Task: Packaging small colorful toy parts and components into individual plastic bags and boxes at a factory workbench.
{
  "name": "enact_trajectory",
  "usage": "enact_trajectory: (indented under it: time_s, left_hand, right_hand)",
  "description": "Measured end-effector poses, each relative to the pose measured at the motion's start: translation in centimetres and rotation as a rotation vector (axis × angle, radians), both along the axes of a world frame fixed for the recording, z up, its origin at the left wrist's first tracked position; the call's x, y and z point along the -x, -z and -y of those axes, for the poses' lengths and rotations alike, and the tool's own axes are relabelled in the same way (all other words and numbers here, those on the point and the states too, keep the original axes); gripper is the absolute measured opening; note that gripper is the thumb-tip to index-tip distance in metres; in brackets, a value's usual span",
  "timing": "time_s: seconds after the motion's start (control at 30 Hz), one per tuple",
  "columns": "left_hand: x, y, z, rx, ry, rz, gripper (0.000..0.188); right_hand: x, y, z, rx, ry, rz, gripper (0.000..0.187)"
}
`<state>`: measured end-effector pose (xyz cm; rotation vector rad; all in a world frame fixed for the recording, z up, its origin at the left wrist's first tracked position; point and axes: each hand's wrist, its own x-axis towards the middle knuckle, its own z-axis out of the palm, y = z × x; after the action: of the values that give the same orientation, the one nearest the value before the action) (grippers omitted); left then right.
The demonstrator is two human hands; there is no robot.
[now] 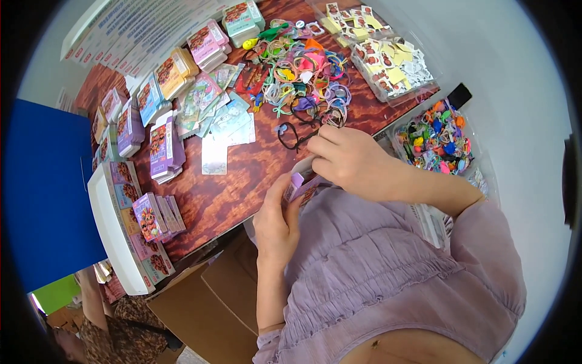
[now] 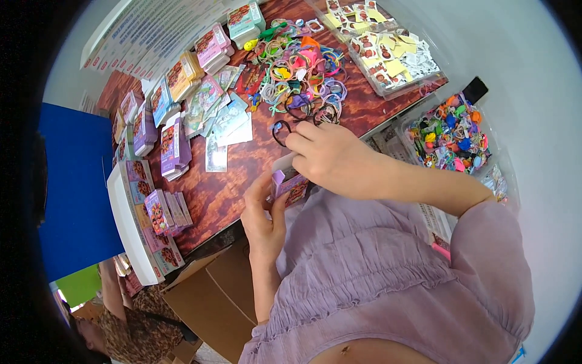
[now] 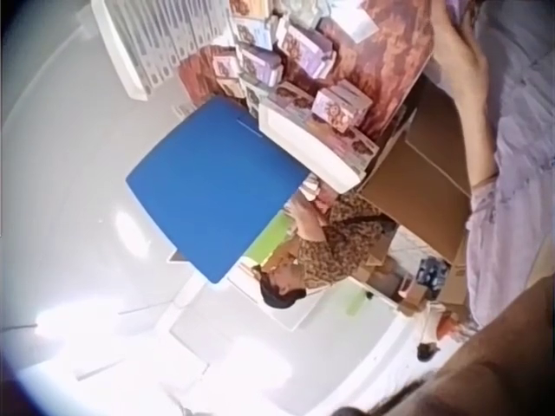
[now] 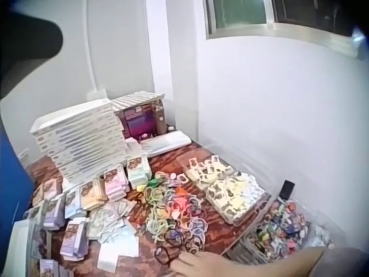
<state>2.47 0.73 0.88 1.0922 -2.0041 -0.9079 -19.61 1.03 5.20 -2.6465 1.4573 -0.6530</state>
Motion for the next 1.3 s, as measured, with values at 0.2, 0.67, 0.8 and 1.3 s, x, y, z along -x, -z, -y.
enact_trajectory:
  time_s: [0.2,0.67,0.8,1.3]
  left_hand:
    - [-0.2,0.5,-0.3,0.058,0.015,-0.02,0.045]
    - [-0.5,0.8,-0.3,0.065,0.026,-0.088,0.044]
    - [-0.6,1.0,-0.6,-0.04,-0.028,-0.155,0.045]
    - [-0.4,0.4,-0.9,-0.281,-0.051,-0.356,0.041]
  right_hand:
    - [0.4,-1.1,0.5,-0.092,-0.14,-0.121,0.016]
    - [0.5,-0.4,1.2,-0.146,-0.25,0.07,0.011]
    - [1.1,-0.4,0.4,-0.224,-0.099,0.463,0.012]
    - [-1.9,1.6,-1.3,-0.361,0.147,0.992,0.02]
